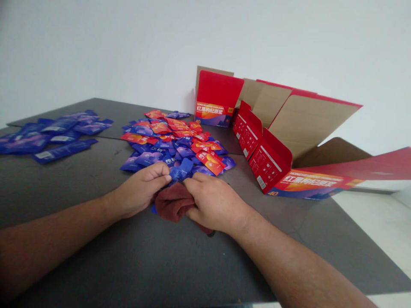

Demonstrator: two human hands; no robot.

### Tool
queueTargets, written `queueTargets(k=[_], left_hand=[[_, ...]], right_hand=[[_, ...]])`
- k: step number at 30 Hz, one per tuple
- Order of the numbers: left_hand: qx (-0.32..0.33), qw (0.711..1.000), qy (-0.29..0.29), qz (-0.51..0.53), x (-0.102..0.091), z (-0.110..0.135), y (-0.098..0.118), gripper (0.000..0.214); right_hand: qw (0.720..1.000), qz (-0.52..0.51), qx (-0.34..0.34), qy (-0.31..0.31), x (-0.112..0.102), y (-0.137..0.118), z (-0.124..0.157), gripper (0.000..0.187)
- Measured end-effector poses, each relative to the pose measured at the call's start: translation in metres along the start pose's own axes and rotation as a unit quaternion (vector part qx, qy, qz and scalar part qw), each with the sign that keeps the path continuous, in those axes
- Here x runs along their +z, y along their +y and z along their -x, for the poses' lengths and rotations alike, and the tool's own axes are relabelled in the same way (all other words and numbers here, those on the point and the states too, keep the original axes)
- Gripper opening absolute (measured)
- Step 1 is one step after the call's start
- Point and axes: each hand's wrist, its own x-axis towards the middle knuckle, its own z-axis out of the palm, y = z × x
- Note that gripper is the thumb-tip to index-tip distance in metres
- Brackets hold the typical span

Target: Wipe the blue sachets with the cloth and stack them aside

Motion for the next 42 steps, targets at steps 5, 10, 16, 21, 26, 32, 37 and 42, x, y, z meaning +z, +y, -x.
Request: queueTargets(k=[5, 10, 16, 21, 26, 32, 37, 42], left_hand=[[-0.039, 0.998, -0.009, 0.044, 0.0012, 0.0007, 0.0012, 0.022], [-0.007, 1.0, 0.0, 0.007, 0.0008, 0.0009, 0.0039, 0.023], [-0.044, 0.998, -0.007, 0.054, 0.0016, 0.0002, 0.0007, 0.022], [-0.009, 1.0, 0.005, 0.022, 0.0011, 0.0004, 0.0024, 0.024], [-0.041, 0.998, -0.008, 0.056, 0.0014, 0.0006, 0.0011, 0.022], [-0.016, 1.0, -0.001, 0.014, 0.0006, 0.0003, 0.0019, 0.024], [-0.049, 0.997, -0.007, 0.055, 0.0018, 0.0007, 0.002, 0.023], [-0.01, 1.0, 0.004, 0.018, 0.0014, 0.0006, 0.0027, 0.023]], right_hand=[[0.993, 0.028, 0.089, 0.072, -0.0001, 0.0025, -0.0003, 0.01], [1.0, 0.002, 0.011, 0.005, -0.0002, -0.0017, 0.0015, 0.012], [0.994, 0.023, 0.089, 0.063, -0.0009, 0.0017, -0.0005, 0.011], [1.0, 0.007, -0.002, -0.008, 0.0002, -0.0029, 0.0017, 0.013], [0.993, 0.04, 0.089, 0.069, 0.0002, 0.0038, 0.0005, 0.011], [1.0, 0.001, -0.006, 0.0, 0.0005, 0.0009, 0.0007, 0.014], [0.991, 0.031, 0.101, 0.078, -0.0003, 0.0047, -0.0011, 0.012], [1.0, 0.004, 0.006, 0.006, -0.0002, 0.0004, 0.0004, 0.014]])
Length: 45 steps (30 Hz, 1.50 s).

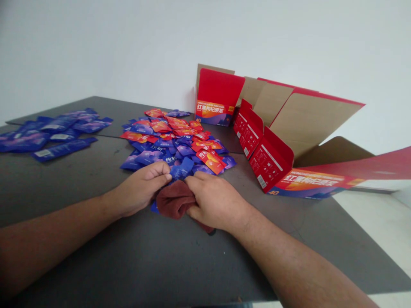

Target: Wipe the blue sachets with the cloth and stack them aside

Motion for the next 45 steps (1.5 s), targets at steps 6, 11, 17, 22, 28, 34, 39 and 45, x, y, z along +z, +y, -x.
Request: queueTargets(k=[6, 11, 17, 22, 28, 34, 39, 45], left_hand=[[-0.032, 0.999, -0.012, 0.029, 0.0001, 0.0002, -0.0003, 0.022], [0.001, 1.0, -0.006, -0.006, -0.0008, -0.0007, 0.0004, 0.022], [-0.036, 0.999, -0.015, 0.033, 0.0006, 0.0001, 0.0013, 0.022], [0.003, 1.0, -0.005, -0.017, -0.0011, -0.0002, 0.0004, 0.023], [-0.018, 1.0, -0.012, 0.006, -0.0005, -0.0006, -0.0006, 0.022], [-0.005, 1.0, -0.012, -0.01, -0.0014, -0.0008, -0.0003, 0.021], [0.0, 1.0, -0.011, -0.012, -0.0005, 0.0001, 0.0017, 0.022], [-0.013, 1.0, -0.011, 0.007, 0.0002, 0.0002, 0.0021, 0.022]], right_hand=[[0.993, 0.019, 0.092, 0.076, -0.0003, 0.0036, -0.0016, 0.014], [1.0, 0.0, -0.014, -0.007, 0.0004, -0.0015, 0.0004, 0.013], [0.994, 0.027, 0.085, 0.07, 0.0002, 0.0045, -0.0007, 0.013], [1.0, -0.002, -0.015, -0.007, 0.0014, 0.0017, 0.0, 0.013], [0.997, 0.023, 0.06, 0.051, 0.0002, 0.0052, -0.0011, 0.012], [0.999, 0.028, 0.032, 0.023, -0.0002, 0.0025, -0.0003, 0.012], [0.998, 0.028, 0.051, 0.04, -0.0003, 0.0035, -0.0003, 0.012], [0.999, 0.025, 0.037, 0.027, -0.0003, 0.0035, 0.0001, 0.014]])
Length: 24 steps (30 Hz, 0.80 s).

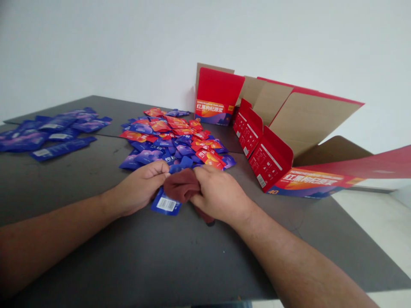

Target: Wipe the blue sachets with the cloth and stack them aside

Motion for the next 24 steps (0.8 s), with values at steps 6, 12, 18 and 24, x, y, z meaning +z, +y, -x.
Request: queueTargets(k=[6, 12, 18, 24], left_hand=[[0.019, 0.999, 0.0, -0.032, -0.0012, -0.0004, -0.0001, 0.022], [-0.01, 1.0, -0.007, 0.002, -0.0005, 0.0001, -0.0004, 0.021], [0.032, 0.997, 0.007, -0.063, -0.0012, 0.0003, 0.0026, 0.023], [-0.007, 1.0, -0.005, -0.01, -0.0005, 0.0007, 0.0014, 0.022]], right_hand=[[0.999, -0.009, -0.033, -0.023, 0.0002, -0.0002, -0.0006, 0.014], [0.997, 0.018, 0.059, 0.042, 0.0006, 0.0014, -0.0011, 0.014], [0.997, -0.021, -0.06, -0.045, 0.0009, -0.0028, 0.0016, 0.013], [0.999, 0.007, 0.043, 0.025, -0.0017, 0.0006, -0.0004, 0.014]])
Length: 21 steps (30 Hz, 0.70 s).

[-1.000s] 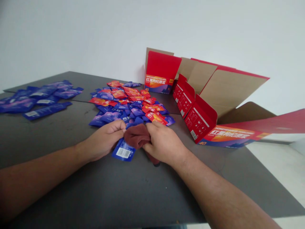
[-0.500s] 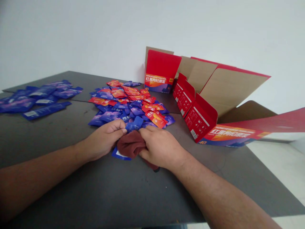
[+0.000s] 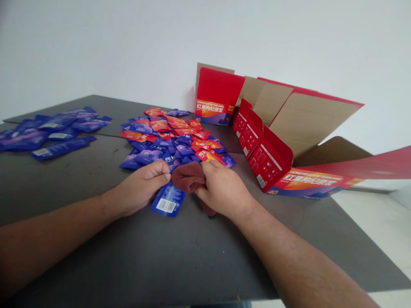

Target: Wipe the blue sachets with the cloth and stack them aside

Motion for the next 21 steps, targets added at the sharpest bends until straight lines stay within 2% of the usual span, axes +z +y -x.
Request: queueTargets(k=[4, 5, 9, 10, 14, 15, 19, 21], left_hand=[[0.029, 0.999, 0.005, -0.028, -0.0008, -0.0003, -0.0005, 0.023], [0.025, 0.999, 0.007, -0.025, -0.0007, -0.0002, -0.0005, 0.023], [-0.009, 1.0, 0.0, 0.007, 0.0004, 0.0003, -0.0001, 0.022], [-0.007, 1.0, -0.002, 0.007, 0.0005, 0.0004, 0.0002, 0.022], [0.024, 0.999, 0.005, -0.028, -0.0002, 0.0001, 0.0006, 0.022], [0.025, 0.999, 0.006, -0.03, -0.0003, 0.0, 0.0004, 0.022], [-0.001, 1.0, 0.005, 0.004, 0.0006, 0.0001, -0.0002, 0.022], [0.002, 1.0, 0.006, 0.002, 0.0006, 0.0003, 0.0002, 0.022]], right_hand=[[0.993, -0.02, -0.095, -0.066, 0.0003, -0.0036, 0.0015, 0.013], [0.993, -0.016, -0.094, -0.066, 0.0006, -0.0037, 0.0015, 0.013], [1.0, 0.011, 0.011, 0.003, 0.0005, -0.0005, -0.0003, 0.015], [1.0, 0.011, 0.018, 0.007, 0.0002, -0.0004, -0.0004, 0.014], [0.995, -0.014, -0.078, -0.055, 0.0001, -0.0038, 0.0014, 0.013], [0.994, -0.016, -0.085, -0.06, 0.0005, -0.0041, 0.0014, 0.013], [1.0, 0.001, 0.006, 0.004, 0.0021, -0.0007, -0.0005, 0.015], [1.0, -0.004, 0.004, 0.009, 0.0022, -0.0002, -0.0003, 0.015]])
